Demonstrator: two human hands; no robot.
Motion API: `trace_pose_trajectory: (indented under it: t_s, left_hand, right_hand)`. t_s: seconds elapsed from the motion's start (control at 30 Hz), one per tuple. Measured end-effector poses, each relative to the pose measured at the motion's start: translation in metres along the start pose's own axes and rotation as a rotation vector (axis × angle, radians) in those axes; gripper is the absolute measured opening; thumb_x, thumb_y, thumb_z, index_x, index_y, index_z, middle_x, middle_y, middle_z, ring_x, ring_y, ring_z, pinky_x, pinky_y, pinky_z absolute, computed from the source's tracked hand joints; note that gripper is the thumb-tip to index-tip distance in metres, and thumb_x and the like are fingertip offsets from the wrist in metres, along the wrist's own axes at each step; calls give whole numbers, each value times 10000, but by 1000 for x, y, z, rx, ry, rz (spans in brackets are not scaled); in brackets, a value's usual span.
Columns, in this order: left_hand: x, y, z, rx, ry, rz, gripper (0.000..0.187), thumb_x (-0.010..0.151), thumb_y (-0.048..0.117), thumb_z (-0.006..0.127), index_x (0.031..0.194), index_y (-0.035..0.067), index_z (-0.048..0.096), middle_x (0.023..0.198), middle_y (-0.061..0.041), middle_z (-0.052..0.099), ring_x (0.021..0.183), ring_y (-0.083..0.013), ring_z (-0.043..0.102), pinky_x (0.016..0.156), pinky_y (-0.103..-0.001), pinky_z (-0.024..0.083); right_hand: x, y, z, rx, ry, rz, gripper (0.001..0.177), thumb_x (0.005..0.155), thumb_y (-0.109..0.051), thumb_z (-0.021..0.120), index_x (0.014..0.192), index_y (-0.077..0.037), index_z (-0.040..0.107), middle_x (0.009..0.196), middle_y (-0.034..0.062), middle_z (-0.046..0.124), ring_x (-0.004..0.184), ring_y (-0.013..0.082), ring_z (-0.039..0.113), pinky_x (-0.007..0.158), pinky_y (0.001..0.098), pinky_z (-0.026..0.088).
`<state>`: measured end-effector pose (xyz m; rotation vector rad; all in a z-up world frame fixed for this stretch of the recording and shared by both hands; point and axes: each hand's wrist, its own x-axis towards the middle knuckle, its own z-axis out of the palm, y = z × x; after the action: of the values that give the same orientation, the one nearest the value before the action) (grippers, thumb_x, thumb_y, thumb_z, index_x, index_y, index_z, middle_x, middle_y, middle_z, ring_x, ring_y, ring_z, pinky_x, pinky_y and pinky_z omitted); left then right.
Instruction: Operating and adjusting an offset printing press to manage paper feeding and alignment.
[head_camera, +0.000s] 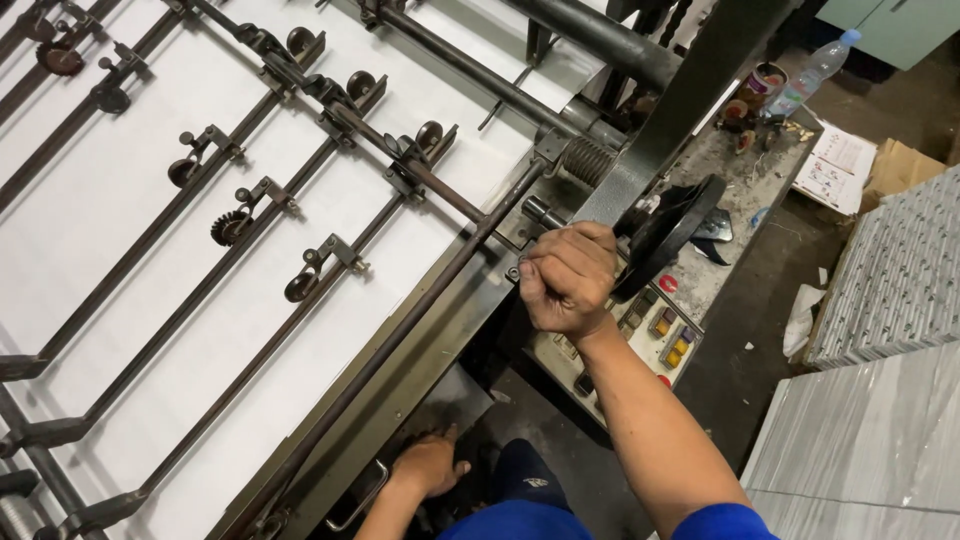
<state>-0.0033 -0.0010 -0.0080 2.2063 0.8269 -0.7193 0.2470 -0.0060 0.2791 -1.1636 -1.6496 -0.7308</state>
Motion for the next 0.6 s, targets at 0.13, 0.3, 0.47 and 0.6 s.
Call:
trace_pose_trajectory:
  t_s: [0.13,0.3,0.47,0.6]
  left_hand:
    - [-3,4,-4,-20,-5,-13,845,995,445,608,1605,30,195,1446,-253,531,1359,-392,514,1137,-444,430]
    - [-9,7,-12,-33,-26,-38,843,1005,448,590,1615,37,178,1466,-258,513,1369,-394,507,1144,-445,427]
    - [-12,7,-14,-70,-52,-44,846,1015,429,582,1626,43,141,1531,-266,437,1407,-397,465,1164,-441,409]
    - [-10,5,-11,-58,-25,-22,847,1014,430,590,1618,28,152,1525,-264,445,1413,-392,457,1167,-440,403]
  right_hand:
    - [1,-1,0,0,-13,-4,186,844,-57,699,679,-50,612,748,69,669,736,231,674,868,366,466]
    - [-1,-1,3,-8,-23,11,194,854,-61,679,674,-51,608,741,64,670,740,224,680,877,357,464]
    - [0,-2,4,-4,-13,11,226,874,-74,663,656,-52,608,731,65,668,725,208,671,881,350,451]
    - [1,-5,5,-19,-2,22,241,879,-70,658,646,-50,597,722,64,659,722,214,668,881,353,438]
